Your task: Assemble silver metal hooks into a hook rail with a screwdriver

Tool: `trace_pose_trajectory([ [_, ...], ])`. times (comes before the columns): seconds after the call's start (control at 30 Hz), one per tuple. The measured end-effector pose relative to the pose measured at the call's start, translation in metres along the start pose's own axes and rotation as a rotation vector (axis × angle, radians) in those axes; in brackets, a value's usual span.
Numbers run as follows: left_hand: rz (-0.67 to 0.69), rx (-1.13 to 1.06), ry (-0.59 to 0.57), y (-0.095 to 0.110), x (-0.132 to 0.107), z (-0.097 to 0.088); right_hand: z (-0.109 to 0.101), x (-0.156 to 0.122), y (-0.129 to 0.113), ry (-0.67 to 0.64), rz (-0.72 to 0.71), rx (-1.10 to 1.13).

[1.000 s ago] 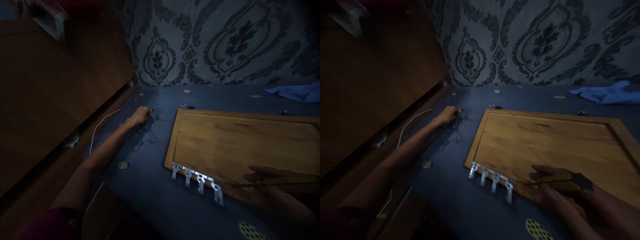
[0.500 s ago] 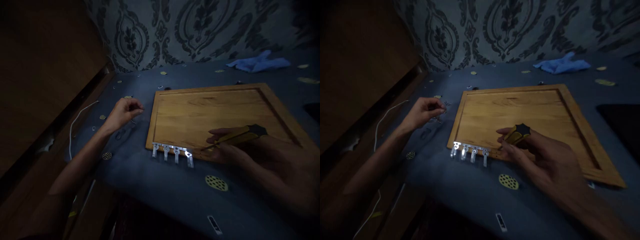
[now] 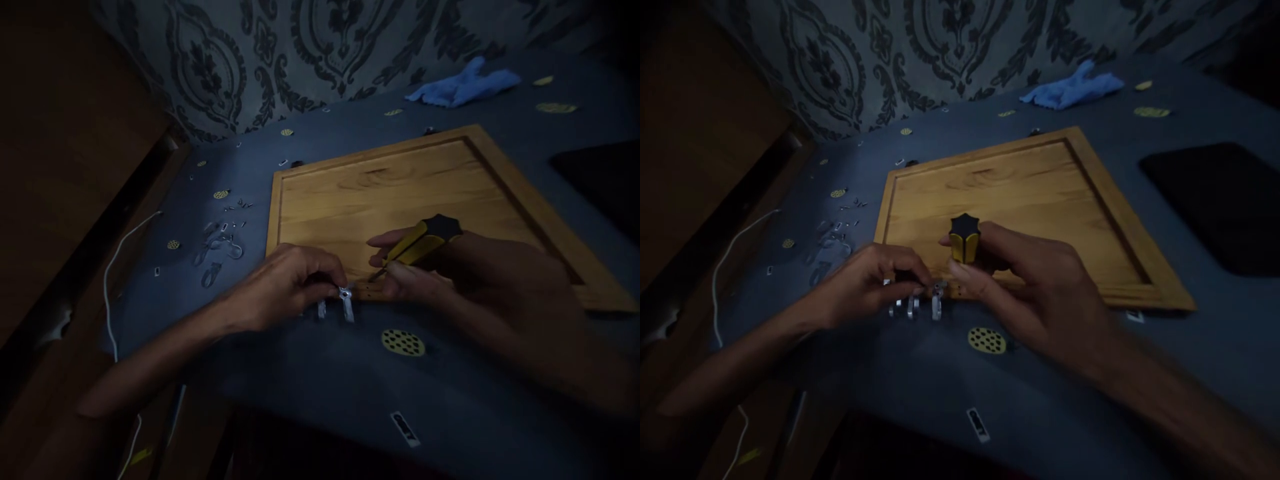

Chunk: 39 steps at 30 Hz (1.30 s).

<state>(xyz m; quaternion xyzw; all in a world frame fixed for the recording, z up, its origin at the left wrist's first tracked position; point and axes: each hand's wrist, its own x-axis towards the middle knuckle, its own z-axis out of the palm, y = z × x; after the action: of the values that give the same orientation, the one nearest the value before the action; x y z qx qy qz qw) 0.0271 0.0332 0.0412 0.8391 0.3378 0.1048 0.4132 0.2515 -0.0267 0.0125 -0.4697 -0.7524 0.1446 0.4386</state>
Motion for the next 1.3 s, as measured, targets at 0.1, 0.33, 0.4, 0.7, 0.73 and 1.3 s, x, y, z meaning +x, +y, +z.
trace_pose_trajectory([
  [0.1,0.019,0.021,0.0,0.0,0.003,0.002,-0.001,0.0,0.001,-0.019,-0.06,0.024],
  [0.33,0.024,0.062,-0.009,0.005,0.006,0.004,0.001,0.001,0.005,0.009,-0.149,0.034],
  [0.4,0.025,0.068,-0.012,0.005,0.007,0.005,0.002,0.002,0.005,0.007,-0.158,0.036],
  [0.7,0.028,0.093,-0.025,0.002,0.009,0.008,0.004,0.003,0.004,0.011,-0.171,0.095],
  [0.73,0.03,0.102,-0.03,0.002,0.01,0.008,0.005,0.003,0.004,0.013,-0.17,0.098],
  [1.3,0.082,0.144,-0.062,0.004,0.009,0.006,0.004,0.002,0.003,0.025,-0.088,0.089],
])
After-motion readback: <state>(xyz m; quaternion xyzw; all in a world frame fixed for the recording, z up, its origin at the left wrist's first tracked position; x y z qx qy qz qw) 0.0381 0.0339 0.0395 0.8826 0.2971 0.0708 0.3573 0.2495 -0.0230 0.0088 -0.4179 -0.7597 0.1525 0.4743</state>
